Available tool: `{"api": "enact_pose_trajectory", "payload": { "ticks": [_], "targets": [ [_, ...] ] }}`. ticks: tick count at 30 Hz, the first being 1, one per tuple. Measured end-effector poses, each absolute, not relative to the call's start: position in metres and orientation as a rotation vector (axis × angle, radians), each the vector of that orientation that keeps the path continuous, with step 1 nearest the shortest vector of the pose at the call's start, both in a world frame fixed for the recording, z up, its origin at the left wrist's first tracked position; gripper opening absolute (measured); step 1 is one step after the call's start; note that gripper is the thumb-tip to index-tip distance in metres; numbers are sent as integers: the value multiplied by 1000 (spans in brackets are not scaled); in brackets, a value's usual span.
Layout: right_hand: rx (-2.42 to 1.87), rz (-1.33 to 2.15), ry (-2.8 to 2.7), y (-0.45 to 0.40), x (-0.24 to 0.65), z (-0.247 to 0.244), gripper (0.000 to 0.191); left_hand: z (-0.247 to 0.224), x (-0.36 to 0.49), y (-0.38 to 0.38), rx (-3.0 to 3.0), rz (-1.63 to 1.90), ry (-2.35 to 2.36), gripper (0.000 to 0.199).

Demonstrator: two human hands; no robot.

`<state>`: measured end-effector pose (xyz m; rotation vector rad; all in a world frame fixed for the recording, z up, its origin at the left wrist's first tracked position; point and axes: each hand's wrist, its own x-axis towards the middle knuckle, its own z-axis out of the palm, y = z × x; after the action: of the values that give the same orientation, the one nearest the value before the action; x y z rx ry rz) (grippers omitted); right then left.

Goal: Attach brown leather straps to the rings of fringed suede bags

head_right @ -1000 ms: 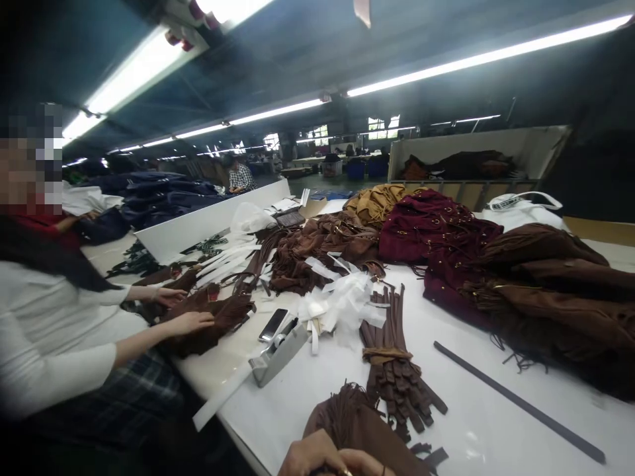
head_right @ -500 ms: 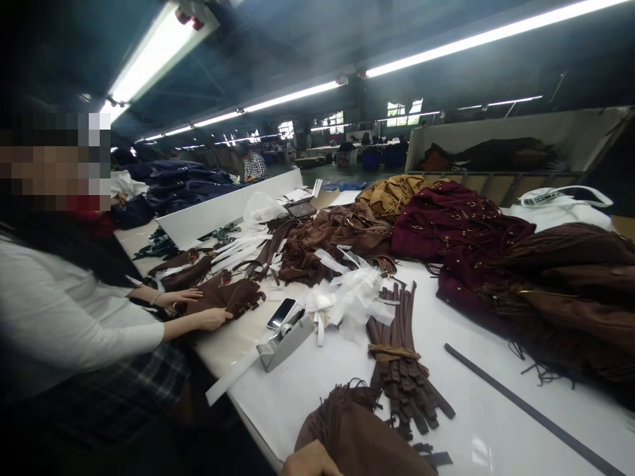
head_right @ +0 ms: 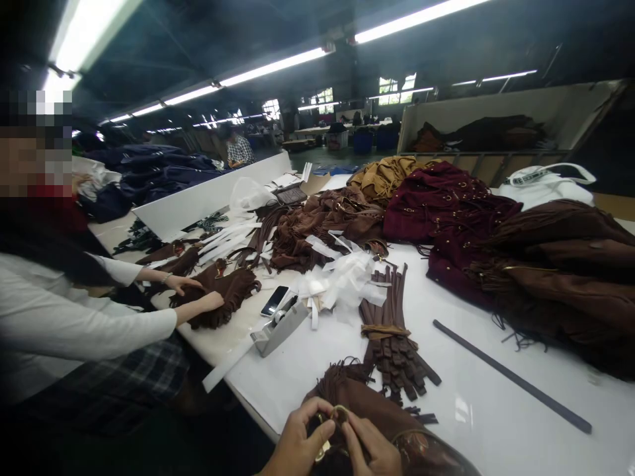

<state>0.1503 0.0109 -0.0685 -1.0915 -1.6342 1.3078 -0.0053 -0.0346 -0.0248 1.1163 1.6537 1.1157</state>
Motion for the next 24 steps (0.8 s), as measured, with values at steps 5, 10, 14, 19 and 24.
{"api": "enact_pose_trajectory", "payload": {
  "ticks": [5, 10, 14, 19, 24],
  "targets": [
    [-1133, 1202, -1770, 8, 152, -42, 27, -15, -3, -32, 1084, 1037, 1633, 21],
    [-1139, 1075, -1898, 9, 149, -36, 26, -24, -9, -26, 1118, 984, 1625, 25],
    [-1152, 962, -2040, 6, 151, -34, 28, -27, -12, -27, 1138, 946, 1585, 27],
    [-1142, 1008, -2069, 7, 154, -30, 27, -26, -11, -25, 1209, 941, 1561, 25],
    [-1256, 1064, -1872, 4, 153, -36, 30, -23, -9, -17, 1404, 881, 1507, 22]
  ]
}}
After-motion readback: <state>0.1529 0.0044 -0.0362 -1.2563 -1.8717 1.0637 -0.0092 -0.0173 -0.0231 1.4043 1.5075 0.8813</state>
